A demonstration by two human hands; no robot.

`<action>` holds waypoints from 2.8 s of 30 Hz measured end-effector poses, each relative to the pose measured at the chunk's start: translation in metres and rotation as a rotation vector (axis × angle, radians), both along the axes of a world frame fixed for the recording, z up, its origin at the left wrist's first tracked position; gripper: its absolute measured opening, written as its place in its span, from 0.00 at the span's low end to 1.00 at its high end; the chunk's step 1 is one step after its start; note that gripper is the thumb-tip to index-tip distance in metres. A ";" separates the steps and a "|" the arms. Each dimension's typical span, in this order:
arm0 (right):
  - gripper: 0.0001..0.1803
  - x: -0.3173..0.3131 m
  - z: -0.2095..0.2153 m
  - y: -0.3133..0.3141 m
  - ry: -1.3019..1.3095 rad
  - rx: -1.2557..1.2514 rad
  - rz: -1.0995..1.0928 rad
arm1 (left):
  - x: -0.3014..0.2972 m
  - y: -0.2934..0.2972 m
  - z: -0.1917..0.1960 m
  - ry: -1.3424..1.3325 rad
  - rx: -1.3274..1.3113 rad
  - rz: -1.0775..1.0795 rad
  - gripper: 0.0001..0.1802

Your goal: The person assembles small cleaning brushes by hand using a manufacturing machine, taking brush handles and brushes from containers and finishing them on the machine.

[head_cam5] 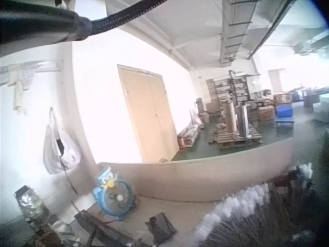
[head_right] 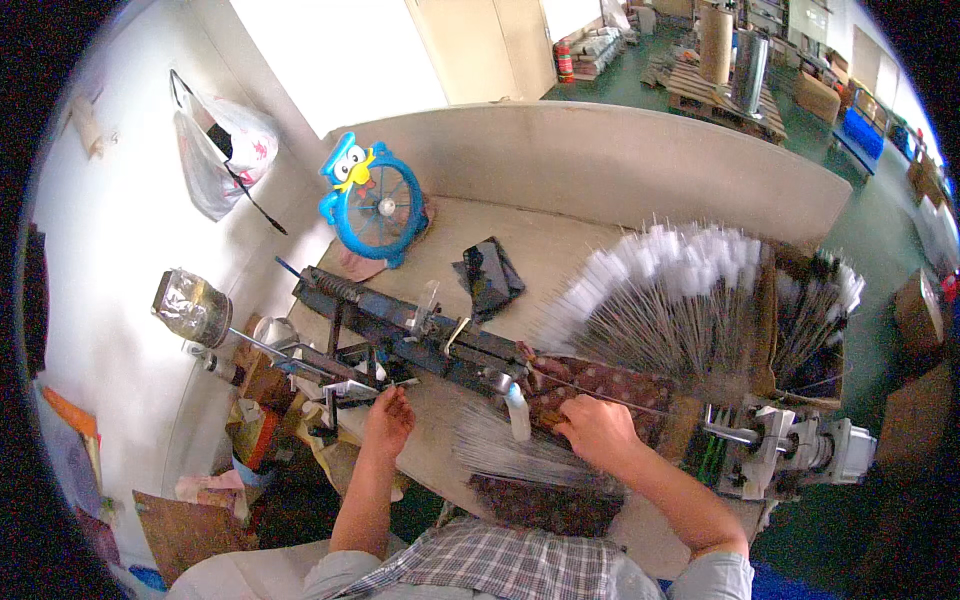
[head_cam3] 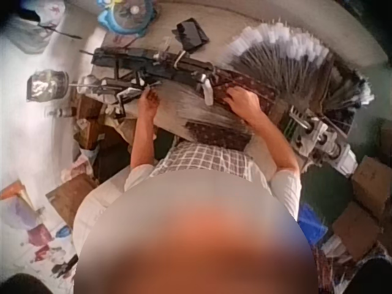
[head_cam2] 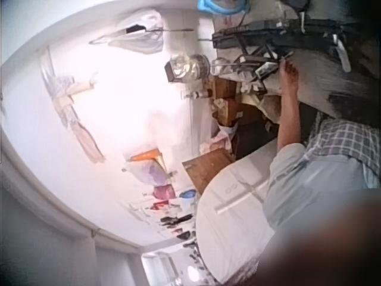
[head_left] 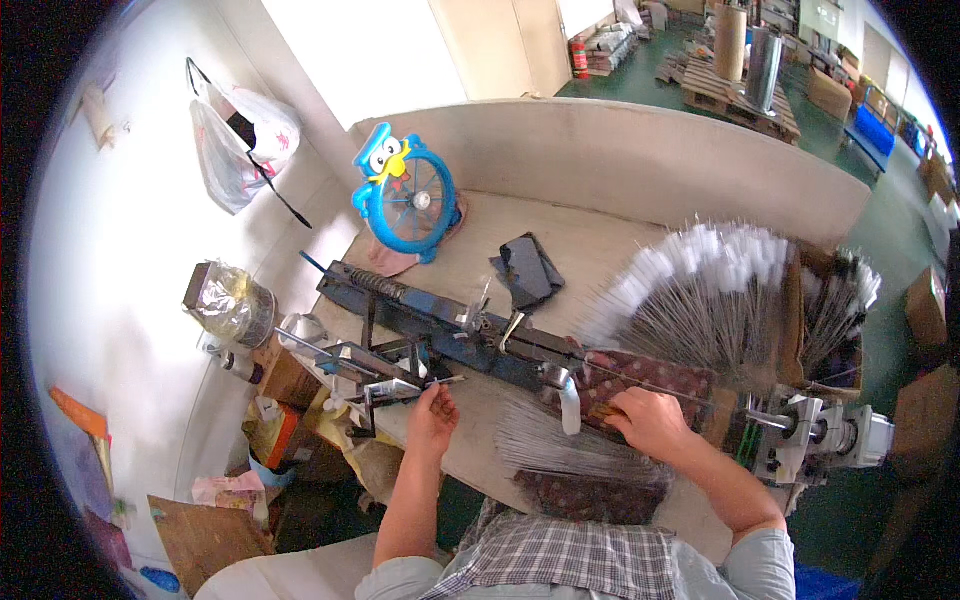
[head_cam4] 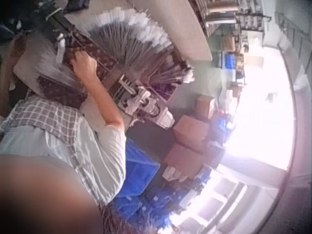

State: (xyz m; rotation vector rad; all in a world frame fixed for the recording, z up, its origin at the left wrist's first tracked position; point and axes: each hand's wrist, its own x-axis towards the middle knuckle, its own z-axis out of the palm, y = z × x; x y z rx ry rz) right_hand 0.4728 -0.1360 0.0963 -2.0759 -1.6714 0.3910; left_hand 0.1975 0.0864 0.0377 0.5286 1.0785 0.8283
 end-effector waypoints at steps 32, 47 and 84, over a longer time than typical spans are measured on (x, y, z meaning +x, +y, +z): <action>0.09 0.040 0.066 -0.027 -0.122 0.500 -0.086 | 0.176 -0.138 0.055 -0.042 0.378 -0.446 0.07; 0.11 0.028 0.048 0.023 0.186 0.232 -0.106 | 0.167 -0.131 0.061 -0.038 0.279 -0.557 0.20; 0.13 0.007 0.044 0.006 -0.156 0.574 -0.154 | 0.178 -0.142 0.061 -0.418 0.043 -0.243 0.04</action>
